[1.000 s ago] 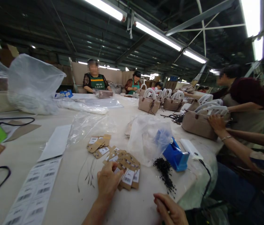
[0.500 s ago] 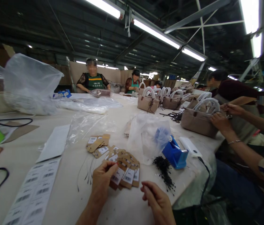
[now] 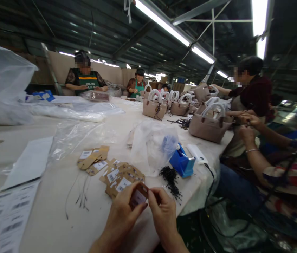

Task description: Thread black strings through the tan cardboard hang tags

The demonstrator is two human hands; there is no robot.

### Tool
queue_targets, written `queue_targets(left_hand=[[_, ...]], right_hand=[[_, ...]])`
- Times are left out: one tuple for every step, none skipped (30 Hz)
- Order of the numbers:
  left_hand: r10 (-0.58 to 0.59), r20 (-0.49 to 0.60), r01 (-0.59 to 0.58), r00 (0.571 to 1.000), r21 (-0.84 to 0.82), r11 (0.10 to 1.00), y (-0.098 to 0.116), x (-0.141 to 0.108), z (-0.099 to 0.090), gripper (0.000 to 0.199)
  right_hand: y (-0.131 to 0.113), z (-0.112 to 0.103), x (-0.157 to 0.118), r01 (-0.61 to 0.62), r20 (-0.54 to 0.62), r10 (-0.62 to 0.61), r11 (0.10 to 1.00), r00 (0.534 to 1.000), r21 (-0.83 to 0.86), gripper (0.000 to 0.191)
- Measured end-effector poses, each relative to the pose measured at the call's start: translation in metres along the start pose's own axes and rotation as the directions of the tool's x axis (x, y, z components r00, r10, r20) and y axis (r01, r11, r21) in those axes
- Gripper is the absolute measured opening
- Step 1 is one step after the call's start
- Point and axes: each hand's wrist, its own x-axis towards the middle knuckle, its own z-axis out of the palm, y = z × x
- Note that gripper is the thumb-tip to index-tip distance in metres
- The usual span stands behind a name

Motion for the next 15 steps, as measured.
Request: queue_targets(left_hand=[[0.046, -0.008, -0.046, 0.999, 0.060, 0.997, -0.004, -0.002, 0.004, 0.045], [0.080, -0.021, -0.078, 0.997, 0.106, 0.991, -0.007, -0.004, 0.008, 0.044], [0.102, -0.031, -0.096, 0.994, 0.139, 0.986, -0.009, -0.005, 0.011, 0.044], [0.112, -0.035, -0.105, 0.993, 0.156, 0.982, -0.011, -0.006, 0.013, 0.044], [0.110, -0.031, -0.104, 0.993, 0.158, 0.982, -0.012, -0.006, 0.014, 0.044], [0.097, -0.019, -0.093, 0.995, 0.152, 0.984, -0.012, -0.006, 0.014, 0.045], [0.073, -0.008, -0.071, 0.997, 0.144, 0.987, -0.011, -0.006, 0.012, 0.046], [0.041, -0.001, -0.040, 0.999, 0.139, 0.990, -0.009, -0.005, 0.011, 0.048], [0.004, 0.003, -0.004, 1.000, 0.137, 0.991, -0.008, -0.005, 0.009, 0.050], [-0.032, 0.005, 0.031, 0.999, 0.138, 0.990, -0.006, -0.004, 0.007, 0.052], [-0.064, 0.007, 0.062, 0.998, 0.140, 0.988, -0.004, -0.003, 0.005, 0.052], [-0.088, 0.012, 0.086, 0.996, 0.142, 0.986, -0.002, -0.003, 0.004, 0.053], [-0.108, 0.021, 0.103, 0.994, 0.143, 0.984, -0.001, -0.002, 0.003, 0.054], [-0.120, 0.033, 0.114, 0.992, 0.143, 0.983, -0.001, -0.001, 0.003, 0.054], [-0.126, 0.041, 0.119, 0.991, 0.144, 0.982, 0.000, -0.001, 0.003, 0.055]], right_hand=[[0.001, 0.001, -0.002, 0.014, -0.009, -0.014, 1.000, 1.000, -0.024, 0.022], [0.001, 0.002, -0.004, 0.026, -0.011, -0.026, 0.999, 1.000, -0.047, 0.022], [0.002, 0.002, -0.005, 0.035, -0.003, -0.035, 0.997, 0.999, -0.065, 0.023], [0.003, 0.001, -0.006, 0.043, 0.012, -0.043, 0.996, 0.999, -0.078, 0.023], [0.004, -0.003, -0.007, 0.058, 0.025, -0.056, 0.994, 0.998, -0.093, 0.023], [0.006, -0.008, -0.007, 0.078, 0.024, -0.076, 0.990, 0.997, -0.114, 0.022], [0.009, -0.016, -0.006, 0.104, 0.005, -0.105, 0.984, 0.994, -0.146, 0.021], [0.014, -0.025, -0.004, 0.133, -0.039, -0.143, 0.972, 0.989, -0.192, 0.019], [0.019, -0.036, -0.002, 0.155, -0.102, -0.185, 0.955, 0.977, -0.252, 0.016], [0.026, -0.046, 0.000, 0.157, -0.164, -0.216, 0.937, 0.963, -0.312, 0.015], [0.033, -0.056, 0.002, 0.146, -0.209, -0.235, 0.919, 0.949, -0.367, 0.014], [0.040, -0.065, 0.004, 0.115, -0.232, -0.227, 0.903, 0.946, -0.413, 0.015], [0.048, -0.073, 0.005, 0.087, -0.233, -0.209, 0.890, 0.950, -0.447, 0.016], [0.055, -0.078, 0.006, 0.064, -0.219, -0.187, 0.880, 0.958, -0.471, 0.018], [0.061, -0.082, 0.006, 0.052, -0.195, -0.165, 0.874, 0.967, -0.482, 0.019]])
